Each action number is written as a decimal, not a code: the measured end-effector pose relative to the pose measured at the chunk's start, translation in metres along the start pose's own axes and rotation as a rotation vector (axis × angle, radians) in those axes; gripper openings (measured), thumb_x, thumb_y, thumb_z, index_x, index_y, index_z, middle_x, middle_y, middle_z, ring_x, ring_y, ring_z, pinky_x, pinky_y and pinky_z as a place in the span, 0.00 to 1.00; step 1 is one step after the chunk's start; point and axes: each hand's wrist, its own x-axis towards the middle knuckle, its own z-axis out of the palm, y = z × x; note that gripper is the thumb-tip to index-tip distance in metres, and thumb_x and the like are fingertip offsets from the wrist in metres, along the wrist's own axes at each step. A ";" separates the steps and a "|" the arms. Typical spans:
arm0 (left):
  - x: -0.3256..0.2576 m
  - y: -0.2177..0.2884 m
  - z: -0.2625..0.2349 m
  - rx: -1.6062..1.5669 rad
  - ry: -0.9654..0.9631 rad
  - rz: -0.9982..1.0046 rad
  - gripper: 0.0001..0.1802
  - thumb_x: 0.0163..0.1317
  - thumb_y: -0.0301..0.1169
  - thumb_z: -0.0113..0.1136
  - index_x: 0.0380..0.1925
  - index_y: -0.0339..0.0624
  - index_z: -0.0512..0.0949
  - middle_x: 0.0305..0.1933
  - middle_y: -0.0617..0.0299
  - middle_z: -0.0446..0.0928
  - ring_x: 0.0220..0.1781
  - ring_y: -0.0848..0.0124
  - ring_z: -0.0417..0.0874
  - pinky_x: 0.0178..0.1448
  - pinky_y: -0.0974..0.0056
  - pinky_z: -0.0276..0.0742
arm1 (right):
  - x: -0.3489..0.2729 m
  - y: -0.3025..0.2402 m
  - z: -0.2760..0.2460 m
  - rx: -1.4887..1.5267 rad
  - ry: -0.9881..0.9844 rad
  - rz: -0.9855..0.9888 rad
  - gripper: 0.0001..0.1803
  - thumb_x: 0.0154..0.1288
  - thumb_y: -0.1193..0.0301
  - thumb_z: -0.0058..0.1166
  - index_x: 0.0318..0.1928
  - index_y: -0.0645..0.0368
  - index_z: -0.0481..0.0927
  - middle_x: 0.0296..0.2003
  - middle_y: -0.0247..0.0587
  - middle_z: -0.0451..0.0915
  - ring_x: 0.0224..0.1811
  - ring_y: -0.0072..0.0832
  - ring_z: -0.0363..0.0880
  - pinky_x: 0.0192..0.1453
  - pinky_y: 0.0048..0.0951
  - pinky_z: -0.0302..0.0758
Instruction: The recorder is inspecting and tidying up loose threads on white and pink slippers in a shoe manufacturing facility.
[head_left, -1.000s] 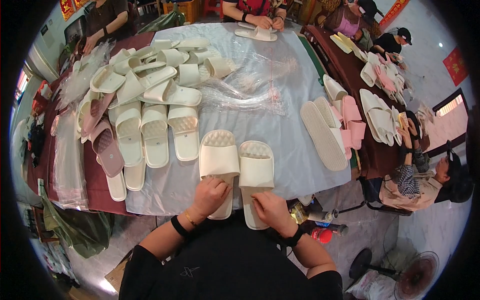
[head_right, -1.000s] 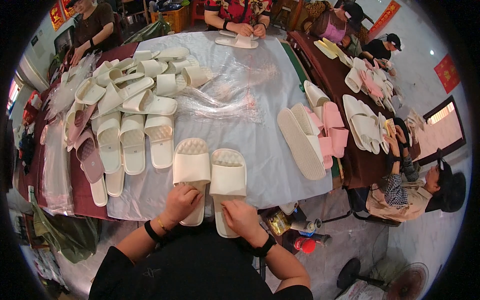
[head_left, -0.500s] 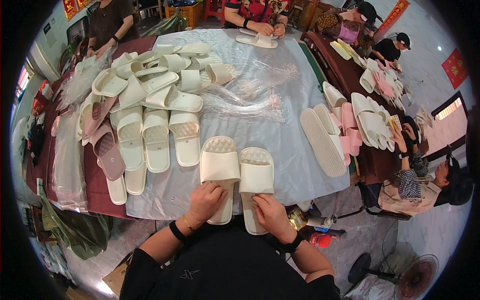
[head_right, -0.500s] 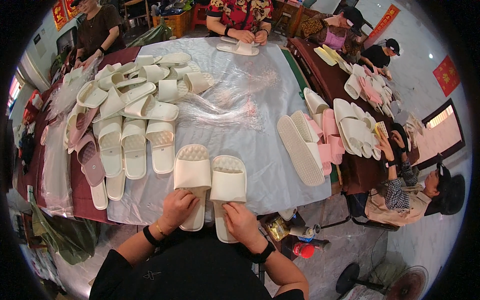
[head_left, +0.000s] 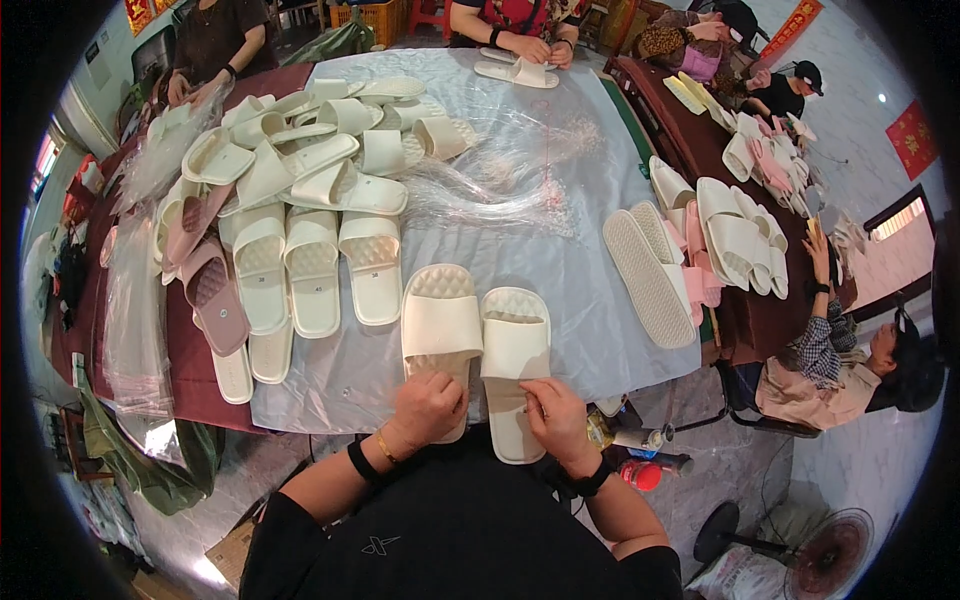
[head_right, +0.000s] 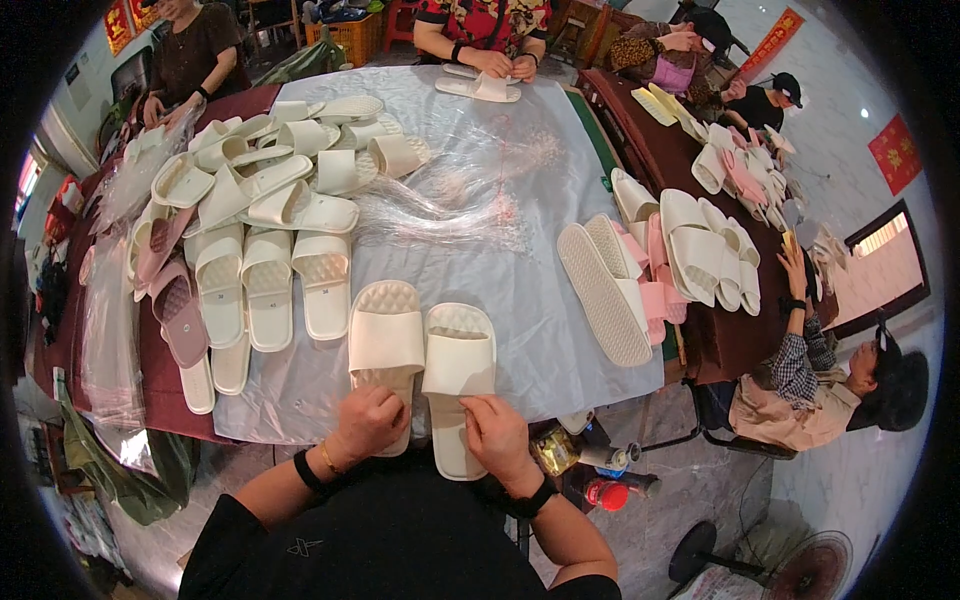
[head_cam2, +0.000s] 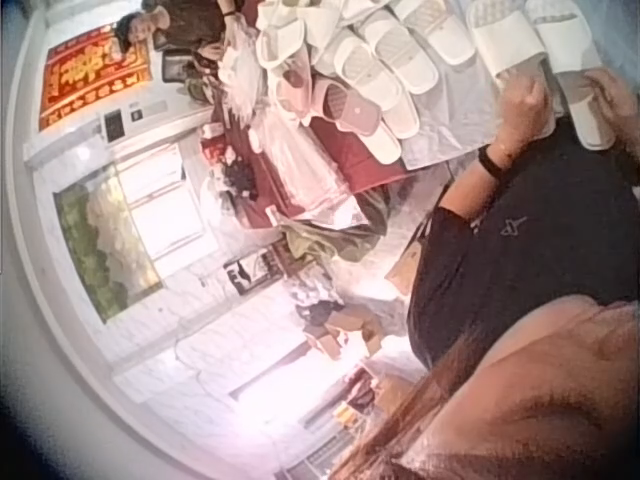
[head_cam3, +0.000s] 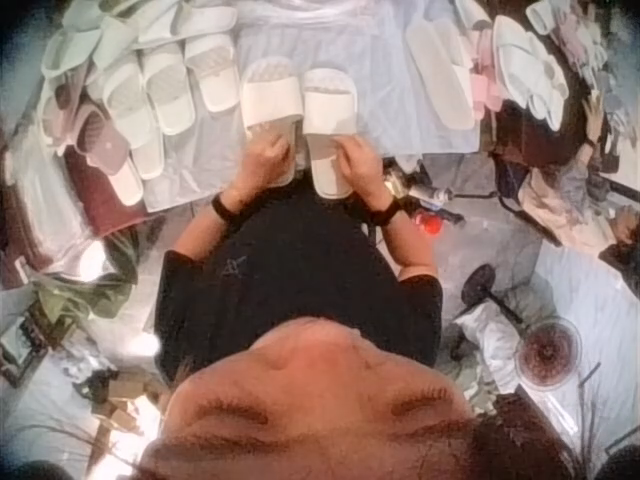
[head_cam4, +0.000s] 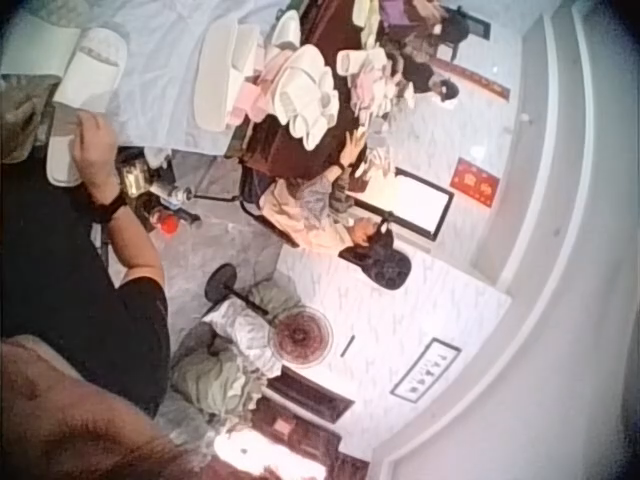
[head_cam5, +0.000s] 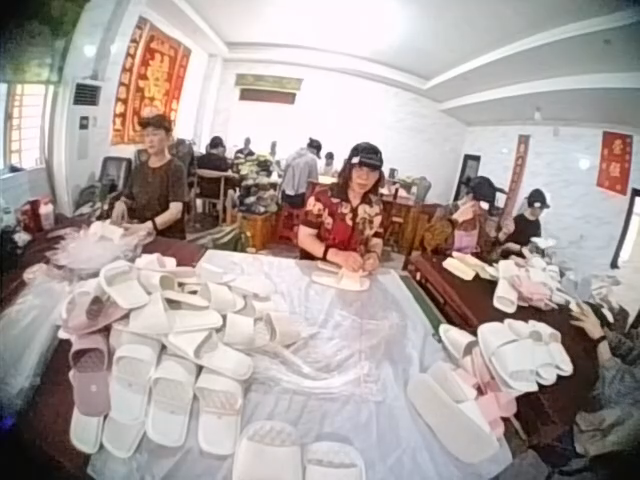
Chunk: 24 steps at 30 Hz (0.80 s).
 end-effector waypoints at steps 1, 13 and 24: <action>-0.001 0.001 0.002 -0.013 -0.004 0.020 0.11 0.47 0.30 0.68 0.17 0.43 0.73 0.24 0.59 0.72 0.25 0.59 0.76 0.28 0.57 0.73 | 0.000 0.000 0.000 -0.003 0.003 0.002 0.11 0.57 0.80 0.56 0.42 0.60 0.80 0.35 0.46 0.80 0.36 0.45 0.80 0.39 0.39 0.78; -0.017 -0.022 -0.012 -0.084 -0.183 0.292 0.10 0.51 0.33 0.68 0.23 0.46 0.74 0.30 0.64 0.73 0.32 0.65 0.75 0.36 0.61 0.72 | 0.002 0.010 0.002 0.000 0.043 0.105 0.17 0.57 0.76 0.59 0.48 0.60 0.78 0.40 0.48 0.79 0.40 0.47 0.79 0.41 0.40 0.77; -0.031 -0.037 -0.045 -0.150 -0.311 0.415 0.10 0.52 0.32 0.68 0.28 0.45 0.75 0.33 0.64 0.74 0.34 0.67 0.76 0.37 0.63 0.73 | 0.017 0.024 0.006 -0.044 0.042 0.177 0.17 0.58 0.70 0.61 0.49 0.58 0.79 0.43 0.46 0.77 0.41 0.45 0.80 0.42 0.38 0.78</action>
